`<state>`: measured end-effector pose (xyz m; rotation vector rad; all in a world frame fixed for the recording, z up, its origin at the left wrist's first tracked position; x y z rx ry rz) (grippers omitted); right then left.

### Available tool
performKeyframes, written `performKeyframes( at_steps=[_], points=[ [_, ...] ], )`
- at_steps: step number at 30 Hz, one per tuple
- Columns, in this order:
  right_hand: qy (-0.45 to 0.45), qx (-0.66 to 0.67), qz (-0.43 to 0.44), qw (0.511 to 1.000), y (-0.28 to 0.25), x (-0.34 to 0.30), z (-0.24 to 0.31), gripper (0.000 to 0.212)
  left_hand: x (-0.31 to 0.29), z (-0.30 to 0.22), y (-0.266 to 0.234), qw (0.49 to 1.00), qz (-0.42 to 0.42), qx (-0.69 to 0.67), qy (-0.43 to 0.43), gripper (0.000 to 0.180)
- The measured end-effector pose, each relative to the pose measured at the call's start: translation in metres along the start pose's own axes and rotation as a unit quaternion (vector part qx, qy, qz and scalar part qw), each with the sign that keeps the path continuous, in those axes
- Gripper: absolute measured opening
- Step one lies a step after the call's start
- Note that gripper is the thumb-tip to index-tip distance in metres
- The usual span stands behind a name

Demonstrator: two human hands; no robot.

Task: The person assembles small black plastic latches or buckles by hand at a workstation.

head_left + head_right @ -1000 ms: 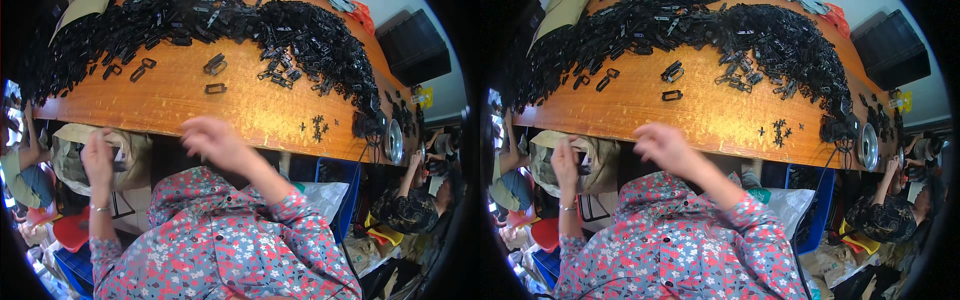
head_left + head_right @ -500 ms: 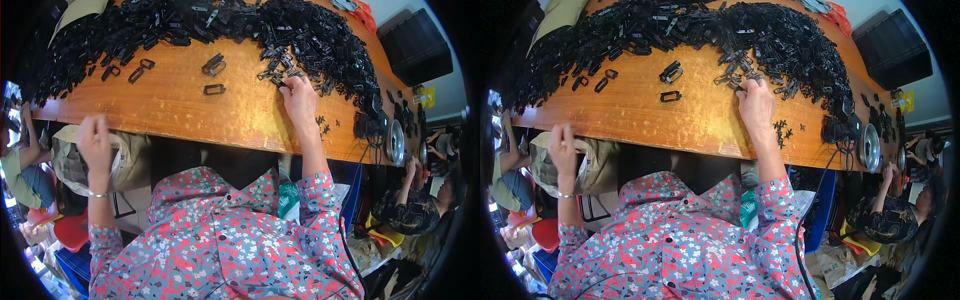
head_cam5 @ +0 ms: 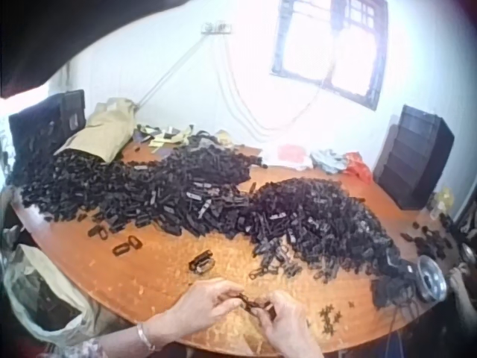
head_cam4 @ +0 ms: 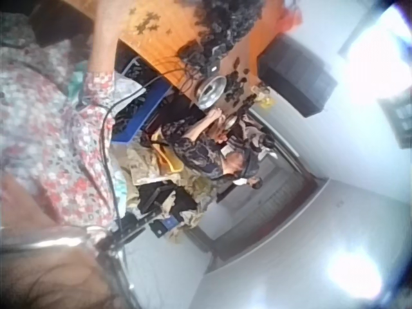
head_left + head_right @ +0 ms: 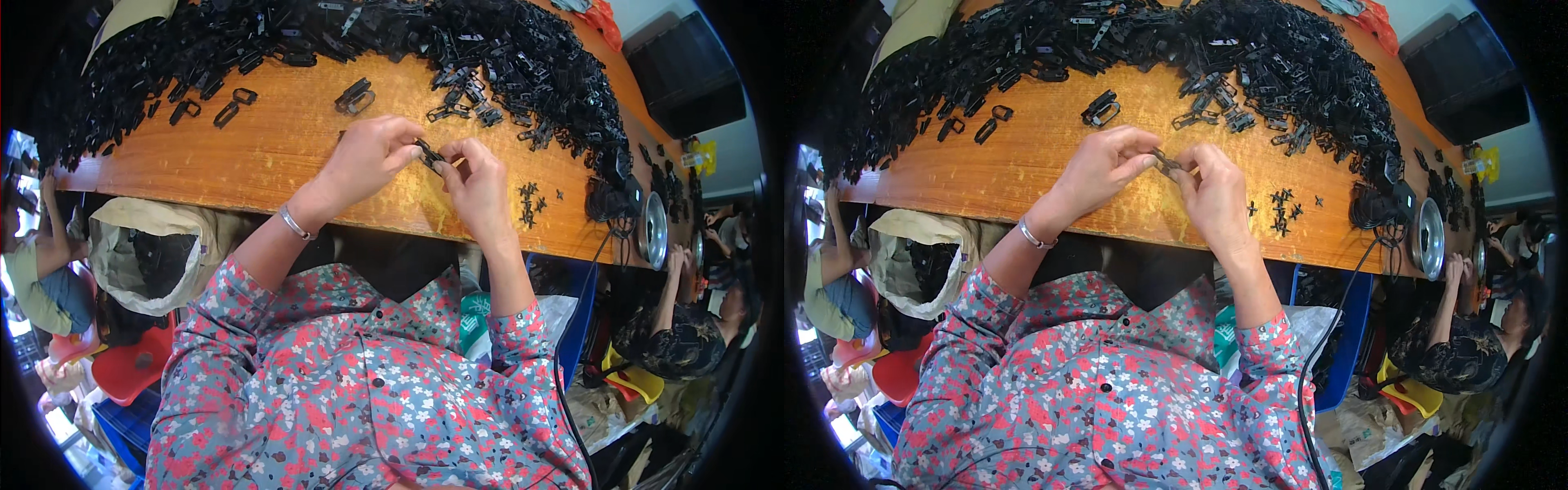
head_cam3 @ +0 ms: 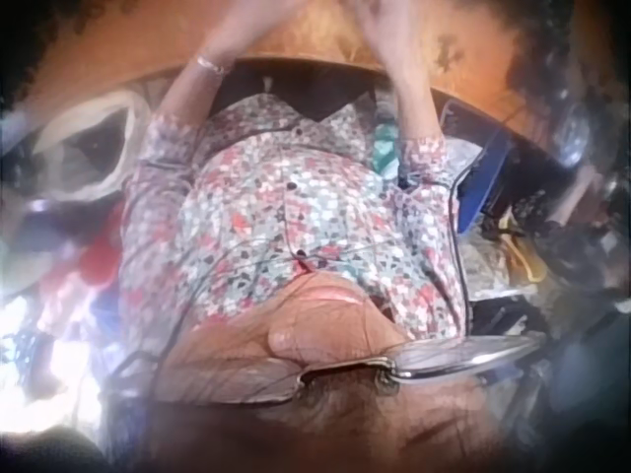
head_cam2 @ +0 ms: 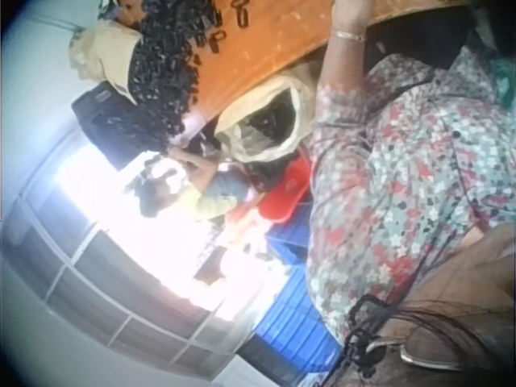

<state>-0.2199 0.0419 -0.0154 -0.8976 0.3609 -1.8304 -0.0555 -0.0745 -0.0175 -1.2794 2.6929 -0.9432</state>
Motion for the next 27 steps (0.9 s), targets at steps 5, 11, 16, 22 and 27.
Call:
performKeyframes(
  at_steps=[5, 11, 16, 22, 27],
  points=[
    [-0.052, 0.003, 0.007, 0.999, 0.001, -0.005, 0.001, 0.017, -0.007, -0.014, 0.003, 0.986, 0.053, -0.049, -0.15, 0.014],
    [-0.104, -0.095, 0.037, 0.989, 0.009, -0.003, 0.004, 0.016, -0.028, -0.012, 0.009, 0.995, -0.051, -0.071, -0.042, 0.01],
    [-0.096, -0.126, 0.059, 0.986, 0.019, -0.01, -0.002, 0.018, -0.037, -0.023, -0.001, 0.993, -0.082, -0.077, 0.026, 0.012],
    [-0.045, -0.175, 0.01, 0.984, -0.012, -0.004, -0.011, 0.049, -0.048, 0.008, 0.01, 0.974, -0.015, -0.158, -0.164, 0.011],
    [-0.152, -0.232, 0.016, 0.961, 0.01, -0.007, 0.037, 0.045, -0.052, 0.018, 0.007, 0.955, 0.0, -0.193, -0.225, 0.021]
  ],
)
Point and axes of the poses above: each hand's wrist, its own x-axis towards the middle knuckle, its own y-axis out of the palm, z = x × y, the point moved 2 cm from there along x, towards the middle knuckle, and after that the axes turned 10 degrees about -y, right-handed, at the moved point
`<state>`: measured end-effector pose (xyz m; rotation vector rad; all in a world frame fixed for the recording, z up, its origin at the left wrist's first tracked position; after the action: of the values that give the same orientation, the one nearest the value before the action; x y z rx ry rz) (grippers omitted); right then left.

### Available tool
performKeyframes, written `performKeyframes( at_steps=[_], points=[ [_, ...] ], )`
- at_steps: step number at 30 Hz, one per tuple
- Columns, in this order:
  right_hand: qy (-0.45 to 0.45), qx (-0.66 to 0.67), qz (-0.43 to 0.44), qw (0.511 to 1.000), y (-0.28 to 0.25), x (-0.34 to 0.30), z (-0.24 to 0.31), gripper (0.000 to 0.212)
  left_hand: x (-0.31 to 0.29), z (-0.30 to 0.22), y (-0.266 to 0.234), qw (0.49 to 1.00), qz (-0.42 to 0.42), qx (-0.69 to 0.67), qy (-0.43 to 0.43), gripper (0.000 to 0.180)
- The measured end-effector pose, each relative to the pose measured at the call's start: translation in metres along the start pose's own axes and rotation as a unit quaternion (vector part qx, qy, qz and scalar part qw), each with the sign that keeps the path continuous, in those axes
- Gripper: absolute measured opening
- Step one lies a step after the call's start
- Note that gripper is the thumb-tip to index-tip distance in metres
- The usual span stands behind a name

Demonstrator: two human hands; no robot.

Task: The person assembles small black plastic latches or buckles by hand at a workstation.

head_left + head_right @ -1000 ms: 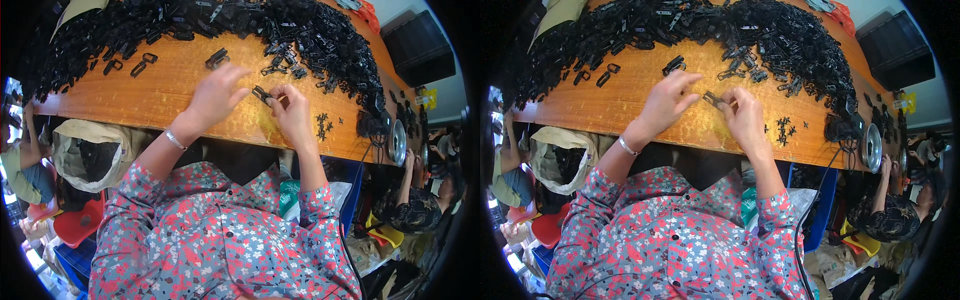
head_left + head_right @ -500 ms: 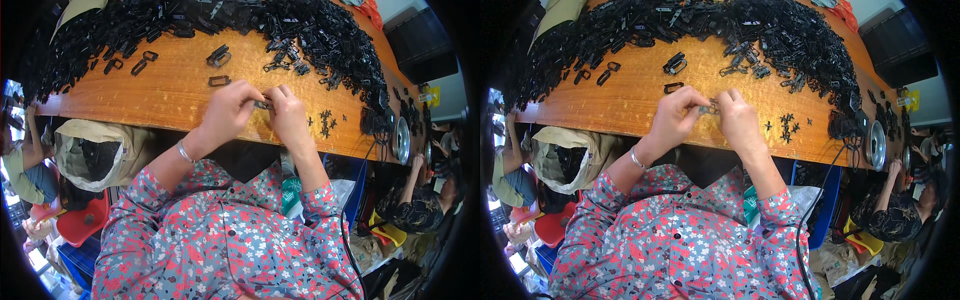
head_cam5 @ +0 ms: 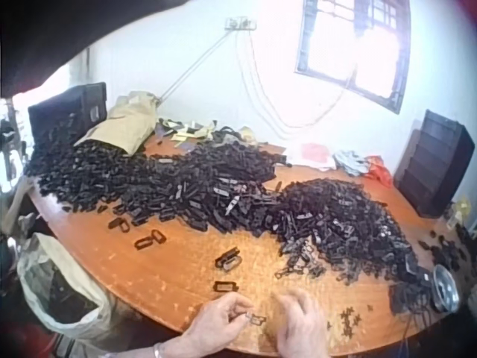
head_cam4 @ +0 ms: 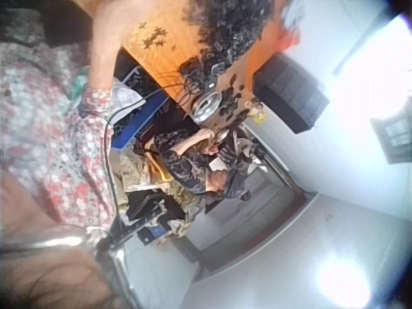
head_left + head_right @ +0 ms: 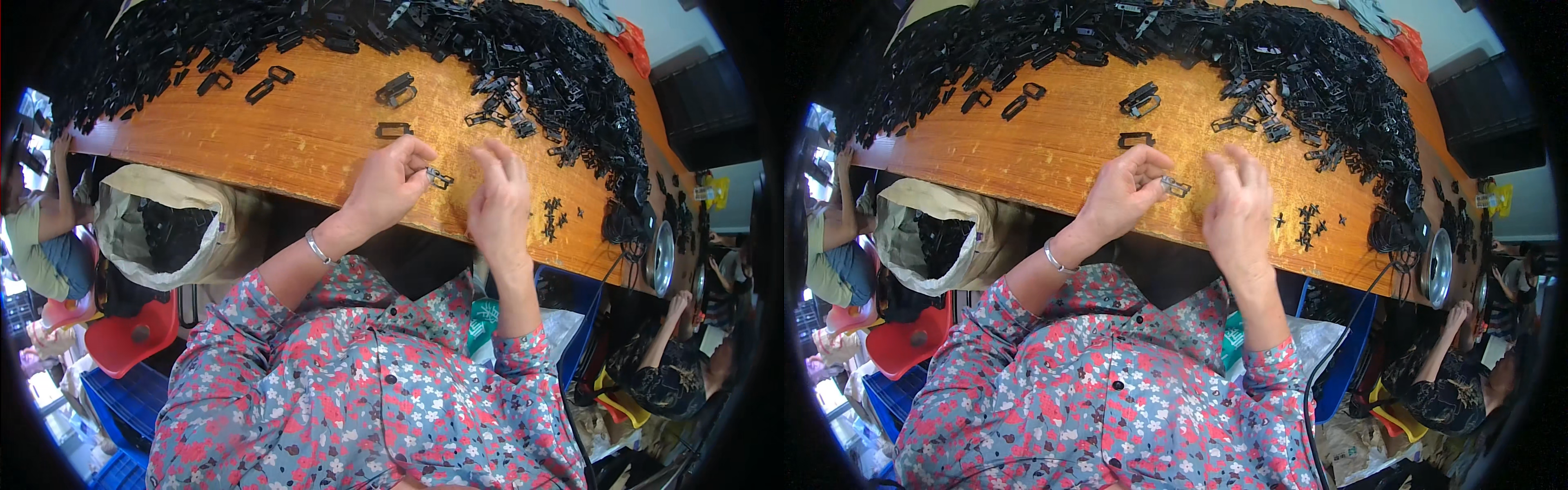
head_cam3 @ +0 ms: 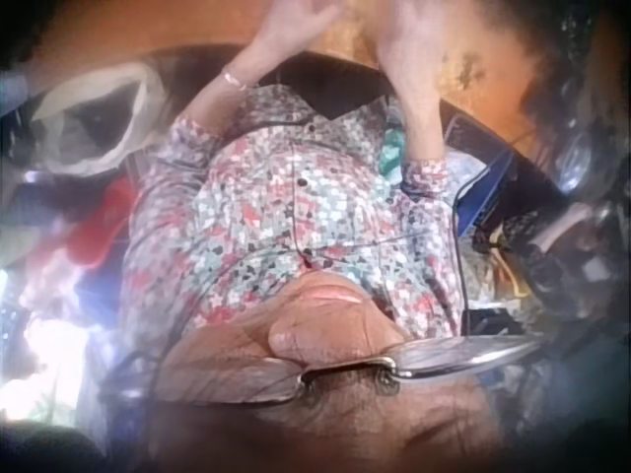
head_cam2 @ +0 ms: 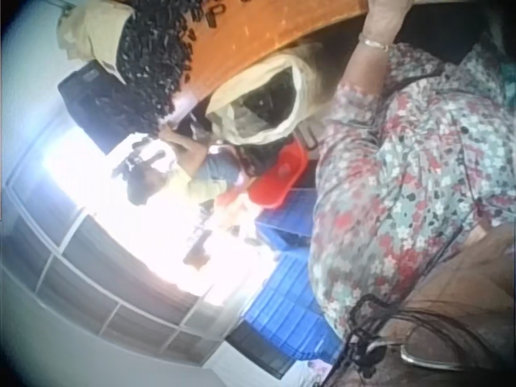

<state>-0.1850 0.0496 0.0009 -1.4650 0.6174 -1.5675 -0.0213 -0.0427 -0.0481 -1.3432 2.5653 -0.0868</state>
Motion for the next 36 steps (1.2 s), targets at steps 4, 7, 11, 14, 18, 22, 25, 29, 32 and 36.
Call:
performKeyframes(
  at_steps=[4, 7, 11, 14, 18, 22, 25, 29, 32, 36],
  points=[
    [0.012, 0.162, -0.025, 0.986, 0.008, -0.007, 0.018, 0.028, 0.005, 0.003, 0.002, 0.999, 0.021, -0.03, -0.006, 0.028],
    [0.057, 0.179, -0.041, 0.981, 0.018, -0.01, 0.014, 0.013, 0.001, -0.006, -0.002, 0.995, 0.077, -0.061, -0.017, 0.026],
    [0.124, 0.234, -0.05, 0.963, 0.016, -0.012, 0.009, 0.008, 0.006, -0.03, -0.029, 0.981, -0.067, 0.139, 0.115, 0.018],
    [0.146, 0.238, -0.032, 0.96, 0.017, -0.015, 0.01, 0.009, 0.023, -0.029, -0.044, 0.892, -0.174, 0.323, 0.264, 0.017],
    [0.148, 0.211, -0.04, 0.965, 0.022, -0.013, 0.012, 0.013, 0.029, -0.016, -0.041, 0.878, -0.164, 0.377, 0.245, 0.021],
    [0.198, 0.223, -0.014, 0.954, 0.026, -0.003, 0.011, 0.018, 0.009, -0.015, -0.02, 0.946, -0.125, 0.27, 0.127, 0.032],
    [0.244, 0.2, 0.024, 0.949, 0.033, 0.001, 0.01, 0.024, -0.009, -0.012, -0.004, 0.974, -0.106, 0.183, 0.083, 0.047],
    [0.232, 0.177, 0.005, 0.957, 0.039, 0.0, 0.013, 0.025, -0.019, -0.011, 0.0, 0.984, -0.098, 0.128, 0.079, 0.056],
    [0.221, 0.164, -0.004, 0.961, 0.04, -0.004, 0.012, 0.024, -0.019, -0.011, 0.0, 0.984, -0.092, 0.135, 0.075, 0.057],
    [0.223, 0.16, 0.002, 0.962, 0.043, -0.008, 0.009, 0.022, -0.02, -0.01, 0.0, 0.986, -0.088, 0.13, 0.052, 0.056]
  ],
)
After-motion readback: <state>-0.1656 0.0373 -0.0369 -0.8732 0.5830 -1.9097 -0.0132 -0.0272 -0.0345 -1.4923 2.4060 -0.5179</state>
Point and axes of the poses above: each hand's wrist, its own x-axis towards the middle knuckle, its own y-axis out of the palm, z = x × y, the point moved 2 cm from there along x, towards the middle knuckle, and after that the axes turned 10 degrees about -y, right-handed, at the moved point
